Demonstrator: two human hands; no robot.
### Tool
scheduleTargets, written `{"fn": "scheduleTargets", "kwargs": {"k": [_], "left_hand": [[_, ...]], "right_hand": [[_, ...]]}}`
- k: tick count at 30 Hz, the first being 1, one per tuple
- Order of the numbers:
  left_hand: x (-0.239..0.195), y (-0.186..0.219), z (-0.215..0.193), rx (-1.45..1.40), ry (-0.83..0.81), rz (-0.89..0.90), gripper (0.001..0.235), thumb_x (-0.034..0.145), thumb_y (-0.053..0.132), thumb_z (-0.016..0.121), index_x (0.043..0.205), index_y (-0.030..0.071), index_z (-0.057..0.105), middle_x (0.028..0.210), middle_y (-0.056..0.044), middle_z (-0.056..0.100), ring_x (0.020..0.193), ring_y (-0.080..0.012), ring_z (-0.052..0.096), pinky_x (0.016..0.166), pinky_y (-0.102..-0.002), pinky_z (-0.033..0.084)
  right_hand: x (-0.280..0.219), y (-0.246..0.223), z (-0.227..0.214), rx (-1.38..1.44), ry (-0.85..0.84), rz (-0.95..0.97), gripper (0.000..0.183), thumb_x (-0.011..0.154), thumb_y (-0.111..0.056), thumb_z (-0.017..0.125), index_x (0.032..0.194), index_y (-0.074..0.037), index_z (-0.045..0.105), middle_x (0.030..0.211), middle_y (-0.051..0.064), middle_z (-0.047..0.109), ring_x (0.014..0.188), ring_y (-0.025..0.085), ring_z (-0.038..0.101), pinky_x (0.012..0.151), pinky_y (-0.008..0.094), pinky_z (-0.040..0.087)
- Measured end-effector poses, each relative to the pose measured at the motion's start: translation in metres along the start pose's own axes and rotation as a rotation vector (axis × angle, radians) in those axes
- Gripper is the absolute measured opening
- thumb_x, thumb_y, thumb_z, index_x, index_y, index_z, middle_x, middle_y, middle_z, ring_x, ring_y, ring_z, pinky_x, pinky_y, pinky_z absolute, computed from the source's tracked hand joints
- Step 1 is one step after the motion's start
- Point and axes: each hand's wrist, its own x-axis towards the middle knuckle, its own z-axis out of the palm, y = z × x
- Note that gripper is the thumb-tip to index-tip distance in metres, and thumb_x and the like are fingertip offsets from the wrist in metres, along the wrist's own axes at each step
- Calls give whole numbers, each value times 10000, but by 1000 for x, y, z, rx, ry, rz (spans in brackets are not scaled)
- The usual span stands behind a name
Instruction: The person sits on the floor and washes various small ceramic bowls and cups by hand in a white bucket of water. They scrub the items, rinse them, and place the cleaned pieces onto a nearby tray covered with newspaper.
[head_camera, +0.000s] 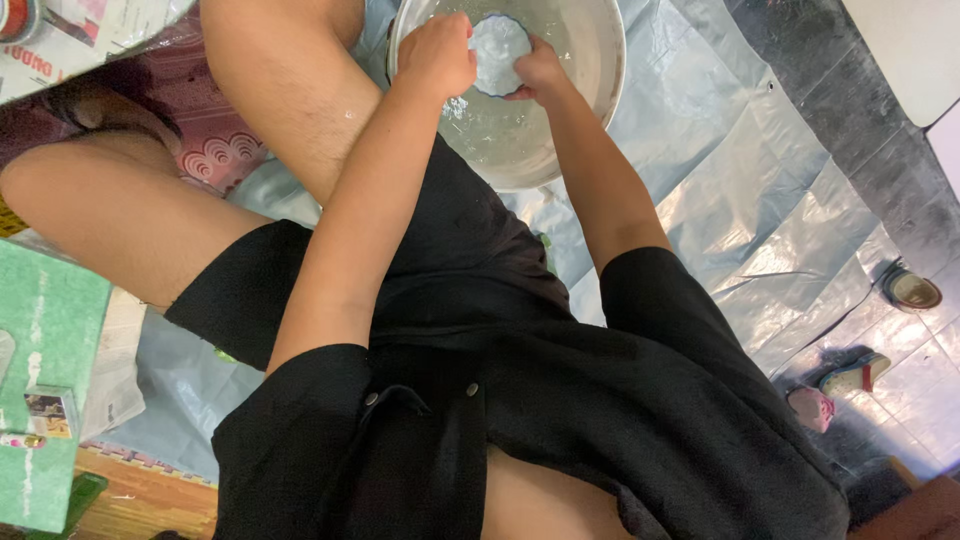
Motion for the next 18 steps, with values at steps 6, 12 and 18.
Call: {"fn": "scheduleTargets", "kwargs": {"k": [6,12,18], "left_hand": [[4,10,-5,-60,31,-80,620,836,211,762,1331,-23,471,1117,-245,668,1028,-432,652,849,-513,521],[18,15,12,-47,128,-43,397,807,46,691,1198,45,621,1045,-246,719,1017,-442,686,856,-514,562],[17,8,19,-97,192,59,169,969,111,693,1110,37,637,1009,-221,729,957,-466,674,792,-578,520]], "right_hand": [[-32,-14,-8,19,-63,-224,537,854,1,574,1379,-91,517,1153,78,706,916,237,789,649,451,669],[-102,-44,12,134,38,-462,422,823,16,607,1240,-46,623,997,79,745,768,207,764,557,397,689],[-110,-35,16,-507,563,-1100,99,1042,-110,727,1095,-26,726,874,100,754,778,246,738,635,400,601]]}}
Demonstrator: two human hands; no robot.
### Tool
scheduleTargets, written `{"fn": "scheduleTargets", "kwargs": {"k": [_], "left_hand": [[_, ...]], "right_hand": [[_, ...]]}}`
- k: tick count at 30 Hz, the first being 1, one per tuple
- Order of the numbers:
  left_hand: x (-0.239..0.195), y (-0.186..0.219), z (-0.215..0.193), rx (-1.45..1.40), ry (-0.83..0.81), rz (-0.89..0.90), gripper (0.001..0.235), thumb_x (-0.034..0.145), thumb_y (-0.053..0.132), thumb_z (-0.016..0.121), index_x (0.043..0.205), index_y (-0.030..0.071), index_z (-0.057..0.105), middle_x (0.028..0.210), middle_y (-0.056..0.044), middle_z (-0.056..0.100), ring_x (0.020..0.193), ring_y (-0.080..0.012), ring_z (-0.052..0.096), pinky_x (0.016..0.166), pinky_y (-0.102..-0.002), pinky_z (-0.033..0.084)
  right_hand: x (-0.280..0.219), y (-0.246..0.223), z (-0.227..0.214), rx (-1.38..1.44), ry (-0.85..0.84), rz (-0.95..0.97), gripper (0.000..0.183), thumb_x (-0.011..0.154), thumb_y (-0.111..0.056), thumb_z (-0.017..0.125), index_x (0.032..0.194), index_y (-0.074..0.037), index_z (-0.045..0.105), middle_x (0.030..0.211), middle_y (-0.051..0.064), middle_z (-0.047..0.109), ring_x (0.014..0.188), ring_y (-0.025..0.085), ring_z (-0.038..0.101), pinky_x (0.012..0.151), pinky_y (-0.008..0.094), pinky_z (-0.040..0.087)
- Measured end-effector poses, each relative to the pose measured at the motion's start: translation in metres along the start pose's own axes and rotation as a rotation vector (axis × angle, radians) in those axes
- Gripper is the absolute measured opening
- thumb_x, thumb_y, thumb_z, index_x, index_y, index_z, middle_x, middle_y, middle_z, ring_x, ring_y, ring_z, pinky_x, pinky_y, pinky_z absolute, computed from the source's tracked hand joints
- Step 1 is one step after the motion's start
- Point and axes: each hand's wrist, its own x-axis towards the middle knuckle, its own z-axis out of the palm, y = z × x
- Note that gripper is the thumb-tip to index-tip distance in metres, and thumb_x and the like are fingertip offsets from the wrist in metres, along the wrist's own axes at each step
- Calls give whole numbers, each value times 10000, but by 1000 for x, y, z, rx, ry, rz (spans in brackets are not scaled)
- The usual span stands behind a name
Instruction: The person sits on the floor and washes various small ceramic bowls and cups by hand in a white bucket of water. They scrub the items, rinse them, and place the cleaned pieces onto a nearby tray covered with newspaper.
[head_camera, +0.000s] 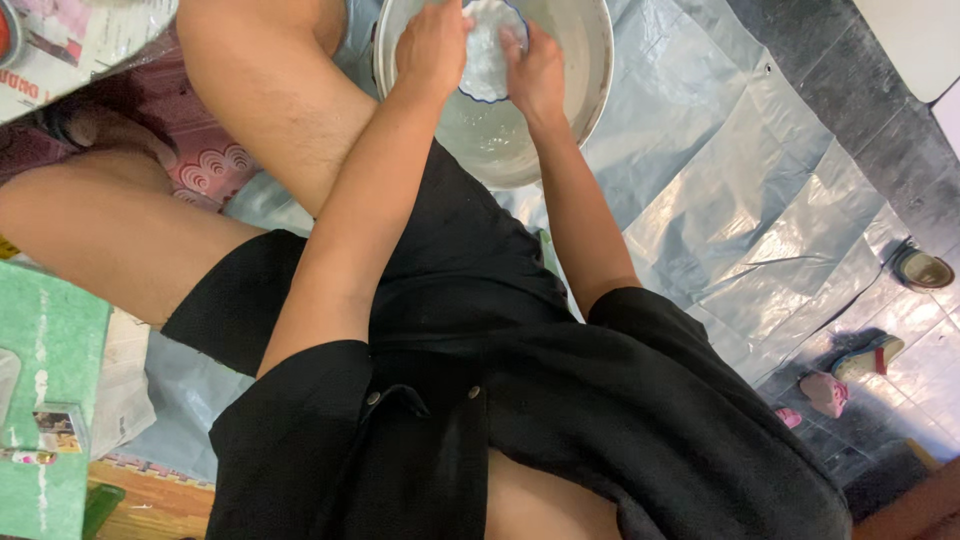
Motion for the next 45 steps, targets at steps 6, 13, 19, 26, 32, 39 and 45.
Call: {"fn": "scheduleTargets", "kwargs": {"k": [6,13,19,26,32,39,45], "left_hand": [[6,-13,0,-62,-159,67,411,781,-72,640,1178,-4,557,1062,-264,698,998,-471,664,799,-530,552],[-4,12,-17,-36,-168,32,564,809,6,695,1334,29,492,1155,-265,662,1021,-479,648,798,-535,544],[-8,20,-32,25,-242,-38,553,885,98,698,1394,75,482,1188,-221,672,1108,-436,638,910,-521,517],[-12,9,-25,-27,-88,32,552,833,12,665,1357,89,510,1339,-162,612,1150,-409,615,921,-511,509],[-8,3,-24,-40,-53,-23,563,825,0,645,1361,95,497,1365,-170,581,1148,-425,600,932,-521,497],[-9,8,-22,-89,-78,-42,593,804,40,680,1351,124,468,1360,-177,542,1241,-408,537,988,-502,465],[-12,13,-23,-136,-66,-48,630,796,43,692,1375,121,457,1390,-176,540,1261,-410,531,1005,-499,464]], "right_hand": [[10,-6,-28,528,-412,531,369,971,-24,515,1337,22,534,935,81,709,691,194,777,545,334,636],[2,-30,-40,408,-225,389,470,954,75,524,1415,-12,526,1097,152,670,868,255,733,672,352,641],[-5,-22,-42,248,-73,-26,711,786,246,452,1435,-44,445,1406,158,533,1411,358,523,1247,419,385],[10,-18,-66,51,148,-292,762,719,261,554,1386,-92,445,1389,146,467,1373,367,442,1207,491,348],[8,-13,-53,35,145,-342,764,755,279,546,1424,-33,350,1417,163,447,1385,354,434,1166,479,388],[-10,-19,-41,48,-123,-48,769,682,274,416,1405,13,428,1379,201,517,1340,414,452,1171,489,407],[-12,-32,-42,80,-128,47,710,719,272,424,1375,9,498,1323,192,547,1290,397,533,1134,458,435]]}}
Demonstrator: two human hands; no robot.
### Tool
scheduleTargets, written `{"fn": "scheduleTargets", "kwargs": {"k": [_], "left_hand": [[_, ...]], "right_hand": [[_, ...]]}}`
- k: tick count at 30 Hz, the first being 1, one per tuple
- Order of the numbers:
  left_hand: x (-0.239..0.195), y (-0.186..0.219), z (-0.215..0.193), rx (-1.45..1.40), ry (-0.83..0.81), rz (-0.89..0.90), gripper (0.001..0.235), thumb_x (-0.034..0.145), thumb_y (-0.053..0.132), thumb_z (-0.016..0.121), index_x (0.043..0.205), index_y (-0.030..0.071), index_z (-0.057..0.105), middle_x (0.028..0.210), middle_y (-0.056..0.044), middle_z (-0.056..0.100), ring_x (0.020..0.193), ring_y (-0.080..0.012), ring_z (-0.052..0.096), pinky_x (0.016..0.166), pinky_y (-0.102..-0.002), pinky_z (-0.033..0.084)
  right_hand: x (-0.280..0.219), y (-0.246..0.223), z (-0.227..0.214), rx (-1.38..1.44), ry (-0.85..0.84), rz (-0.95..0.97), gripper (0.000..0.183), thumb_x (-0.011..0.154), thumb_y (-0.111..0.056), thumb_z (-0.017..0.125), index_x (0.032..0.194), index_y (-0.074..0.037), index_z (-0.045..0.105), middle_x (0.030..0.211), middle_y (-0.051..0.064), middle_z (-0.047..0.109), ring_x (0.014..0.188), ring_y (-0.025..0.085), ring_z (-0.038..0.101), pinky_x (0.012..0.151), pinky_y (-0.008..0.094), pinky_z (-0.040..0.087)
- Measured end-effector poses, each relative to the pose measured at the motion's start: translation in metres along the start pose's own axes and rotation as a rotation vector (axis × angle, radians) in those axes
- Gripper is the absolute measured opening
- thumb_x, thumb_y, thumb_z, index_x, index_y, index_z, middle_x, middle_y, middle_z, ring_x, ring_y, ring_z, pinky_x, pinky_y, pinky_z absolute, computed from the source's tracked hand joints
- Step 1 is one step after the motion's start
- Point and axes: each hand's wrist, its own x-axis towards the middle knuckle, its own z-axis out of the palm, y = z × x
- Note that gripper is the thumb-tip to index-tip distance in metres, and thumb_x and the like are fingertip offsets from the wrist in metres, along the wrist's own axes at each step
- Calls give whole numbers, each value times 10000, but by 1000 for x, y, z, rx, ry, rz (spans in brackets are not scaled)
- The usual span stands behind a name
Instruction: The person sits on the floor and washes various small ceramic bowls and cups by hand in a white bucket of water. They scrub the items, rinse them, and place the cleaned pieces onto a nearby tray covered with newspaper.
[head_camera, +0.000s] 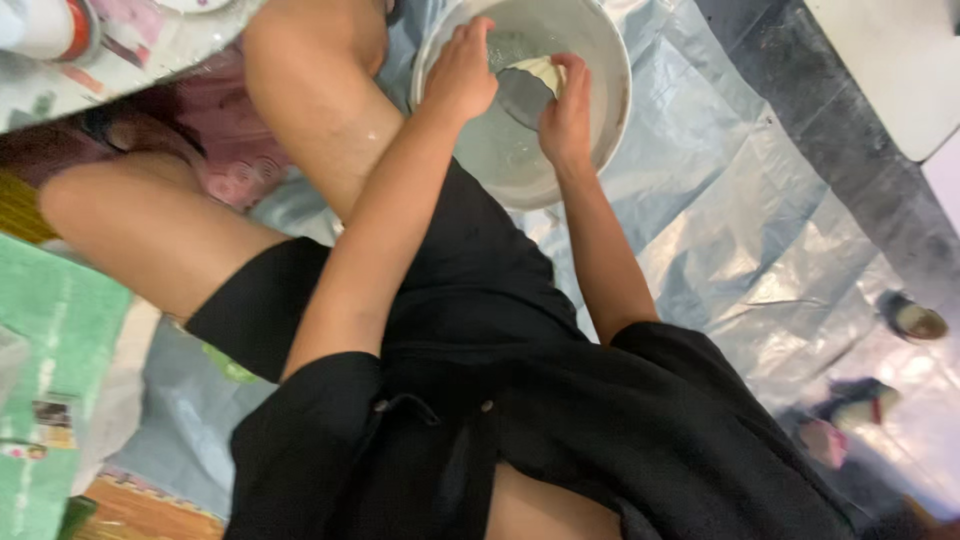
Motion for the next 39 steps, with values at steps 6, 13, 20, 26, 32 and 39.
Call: {"fn": "scheduleTargets", "kwargs": {"k": [6,13,20,26,32,39], "left_hand": [[7,-14,6,26,30,68,588,893,59,686,1421,17,430,1429,-251,540,1239,-470,546,1019,-540,474],[-1,-11,14,68,-38,30,469,924,31,600,1382,58,502,1412,-214,591,1311,-430,550,1066,-524,482],[-1,17,-13,-17,-62,-1,590,814,-5,611,1376,95,463,1372,-174,575,1236,-409,556,1001,-501,477],[-2,10,-9,37,-33,85,586,784,12,681,1340,60,502,1261,-189,642,1143,-404,624,917,-509,522],[-5,25,-16,0,-135,65,489,815,310,798,1152,32,579,1068,-206,701,1027,-408,672,852,-534,530],[-12,35,-23,-93,62,88,223,863,270,672,978,79,671,919,-188,736,890,-408,710,770,-547,551]], "right_hand": [[12,-18,1,-40,84,-114,724,697,266,480,1373,6,475,1333,183,539,1299,397,520,1138,450,445],[-2,-5,-2,-96,92,-205,734,700,267,493,1391,27,433,1360,195,515,1314,407,503,1157,472,426],[-1,3,-3,-139,75,-263,749,714,256,489,1424,57,357,1371,199,520,1292,409,511,1151,470,423],[13,2,-12,28,59,14,668,792,232,463,1414,-9,470,1383,171,560,1351,344,531,1200,427,395],[32,-11,-28,191,33,84,632,811,184,461,1405,-27,497,1367,130,555,1330,282,545,1216,370,383],[28,-12,-38,816,-66,456,610,932,32,524,1516,-89,395,1410,121,518,1301,254,540,1069,393,539]]}}
